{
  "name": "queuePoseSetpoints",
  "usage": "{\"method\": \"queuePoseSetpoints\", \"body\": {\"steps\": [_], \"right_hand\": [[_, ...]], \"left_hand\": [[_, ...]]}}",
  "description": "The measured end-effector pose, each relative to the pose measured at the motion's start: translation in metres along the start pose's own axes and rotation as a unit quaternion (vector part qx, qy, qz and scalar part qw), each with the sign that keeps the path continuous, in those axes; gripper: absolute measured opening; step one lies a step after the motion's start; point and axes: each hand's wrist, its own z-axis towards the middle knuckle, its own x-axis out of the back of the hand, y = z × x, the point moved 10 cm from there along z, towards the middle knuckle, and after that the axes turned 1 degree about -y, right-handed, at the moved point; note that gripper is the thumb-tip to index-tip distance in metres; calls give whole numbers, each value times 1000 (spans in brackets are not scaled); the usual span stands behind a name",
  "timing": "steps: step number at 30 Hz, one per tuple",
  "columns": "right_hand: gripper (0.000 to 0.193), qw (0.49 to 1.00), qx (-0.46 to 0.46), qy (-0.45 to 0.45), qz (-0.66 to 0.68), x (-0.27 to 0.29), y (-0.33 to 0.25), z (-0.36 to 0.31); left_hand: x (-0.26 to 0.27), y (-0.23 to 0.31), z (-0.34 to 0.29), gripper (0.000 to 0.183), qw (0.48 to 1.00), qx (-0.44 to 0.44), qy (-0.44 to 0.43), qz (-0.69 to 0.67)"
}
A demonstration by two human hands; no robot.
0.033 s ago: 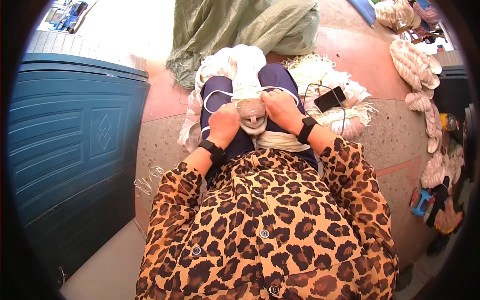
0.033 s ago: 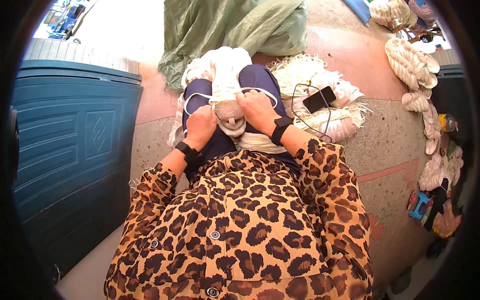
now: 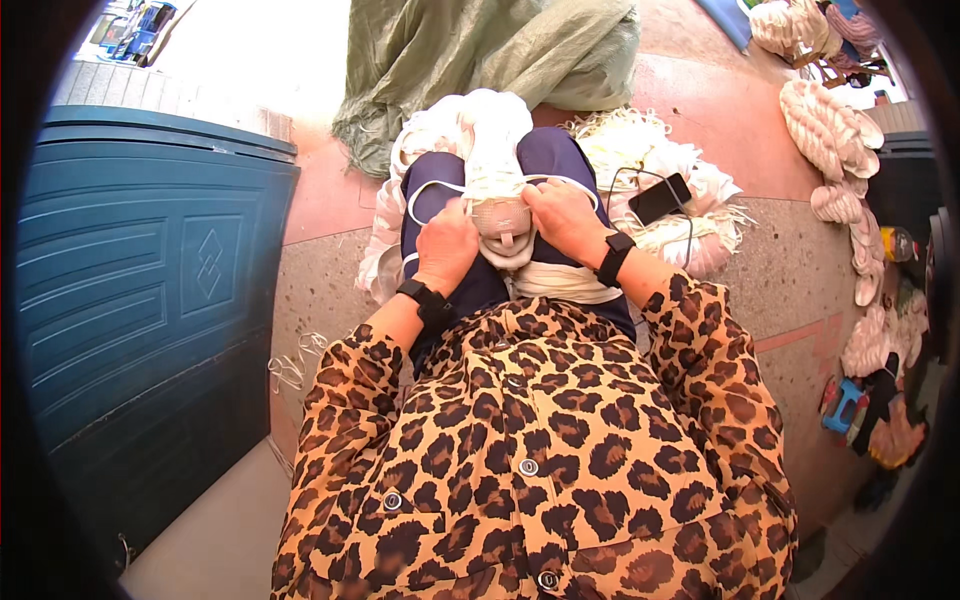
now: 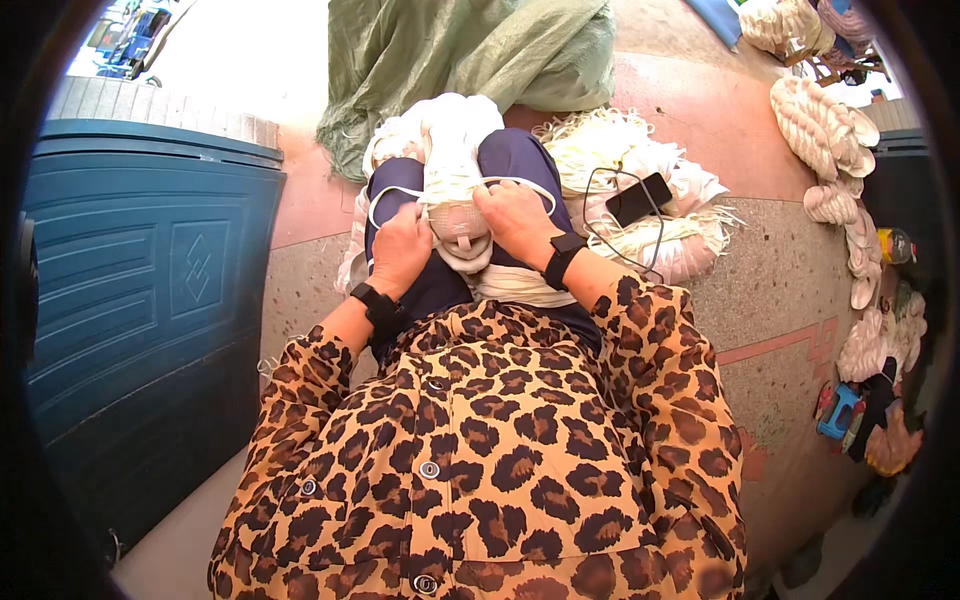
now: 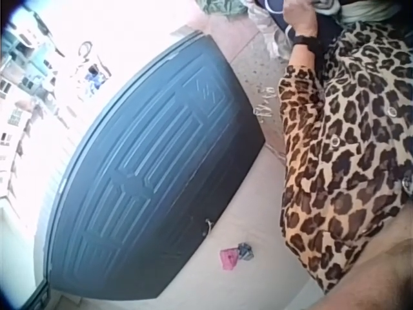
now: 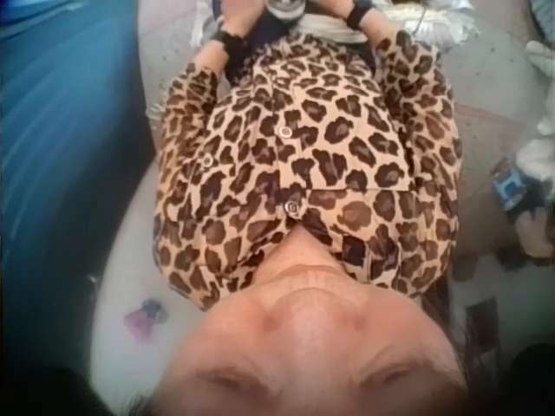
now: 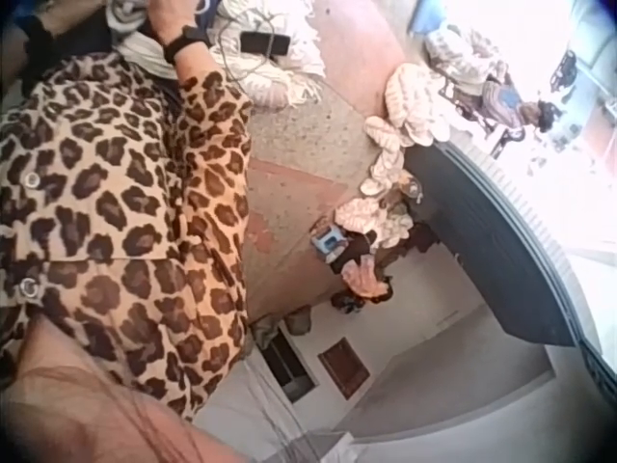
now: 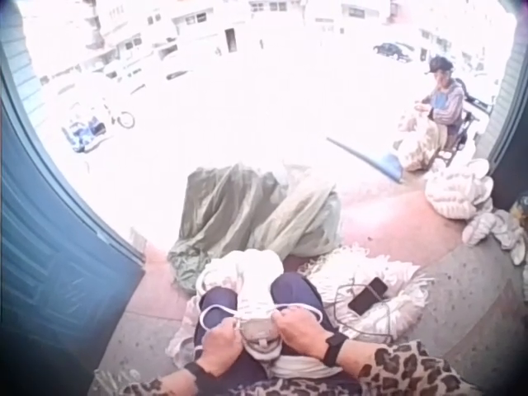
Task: The recorder is lacing a white sneaker while sitting among bundles of shoe components.
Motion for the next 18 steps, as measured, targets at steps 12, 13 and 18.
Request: {"method": "queuePoseSetpoints", "body": {"steps": [12,13,18], "right_hand": [[6,982,23,-67,-176,-13,-12,9],[6,993,38,-19,-115,-5,-12,9],[11,967,-29,181,178,41,5,13]], "left_hand": [[-17,53,7,5,943,-209,-108,237],[-11,63,5,6,937,-265,-85,212],[32,46,34,9,974,-138,39,-174]]}}
